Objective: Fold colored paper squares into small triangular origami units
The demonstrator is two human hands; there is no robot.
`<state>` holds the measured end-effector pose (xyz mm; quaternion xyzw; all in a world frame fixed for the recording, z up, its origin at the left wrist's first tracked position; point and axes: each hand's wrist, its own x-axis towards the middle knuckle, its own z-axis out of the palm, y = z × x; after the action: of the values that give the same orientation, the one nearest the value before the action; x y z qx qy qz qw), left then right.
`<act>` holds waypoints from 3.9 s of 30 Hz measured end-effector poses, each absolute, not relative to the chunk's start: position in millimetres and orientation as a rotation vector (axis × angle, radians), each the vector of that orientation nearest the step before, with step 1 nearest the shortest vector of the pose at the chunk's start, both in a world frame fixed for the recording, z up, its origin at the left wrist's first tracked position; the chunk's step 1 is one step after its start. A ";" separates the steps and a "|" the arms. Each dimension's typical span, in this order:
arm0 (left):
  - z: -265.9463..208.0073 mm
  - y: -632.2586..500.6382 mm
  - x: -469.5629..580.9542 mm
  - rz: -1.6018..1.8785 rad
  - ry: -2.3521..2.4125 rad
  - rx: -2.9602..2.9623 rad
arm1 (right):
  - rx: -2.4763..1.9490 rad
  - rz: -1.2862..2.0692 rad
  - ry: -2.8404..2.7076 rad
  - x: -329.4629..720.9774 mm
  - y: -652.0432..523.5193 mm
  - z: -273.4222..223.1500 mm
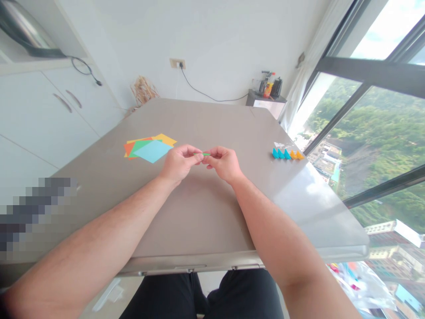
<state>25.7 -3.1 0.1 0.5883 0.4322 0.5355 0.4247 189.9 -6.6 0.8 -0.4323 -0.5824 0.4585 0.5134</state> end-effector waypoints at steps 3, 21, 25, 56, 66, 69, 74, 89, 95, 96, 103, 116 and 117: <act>-2.1 -1.3 25.4 1.341 1.073 1.509 | -1.026 1.119 -1.388 190.2 -6.7 0.9; -4.4 -2.9 25.1 1.384 1.190 1.740 | -0.989 1.154 -1.355 190.1 -8.5 3.6; -4.9 -1.5 24.0 1.362 1.190 1.748 | -0.984 1.132 -1.377 191.8 -6.5 1.6; -7.5 1.1 24.6 1.476 0.972 1.499 | -0.942 1.141 -1.343 190.7 -4.7 -1.1; -3.2 -0.4 27.2 1.407 0.989 1.333 | -1.013 1.164 -1.327 189.6 -7.2 0.2; -3.2 0.4 26.9 1.406 0.987 1.299 | -1.059 1.160 -1.364 189.7 -7.7 -0.2; -4.9 2.1 26.0 1.427 1.028 1.344 | -1.100 1.139 -1.414 188.2 -10.8 1.3; -10.4 6.0 26.8 1.415 1.053 1.318 | -1.107 0.958 -1.486 182.9 -9.6 -1.9; -13.7 4.1 24.2 1.309 1.033 1.625 | -1.165 1.010 -1.407 185.2 -7.2 1.2; -12.9 3.0 23.7 1.291 1.018 1.656 | -1.156 1.028 -1.388 185.6 -6.6 1.3; -5.3 -2.3 23.4 1.308 1.028 1.625 | -1.059 1.119 -1.354 187.6 -4.8 0.5; -10.0 0.4 27.1 1.349 0.987 1.474 | -1.126 0.734 -1.538 178.9 -13.2 -0.1; -9.4 0.1 27.5 1.348 0.985 1.458 | -1.135 0.716 -1.546 179.0 -12.7 -0.9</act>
<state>27.5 0.1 -9.4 0.5887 0.3977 0.5444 0.4460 179.0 -12.7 -0.9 -0.4735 -0.6450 0.2988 0.5200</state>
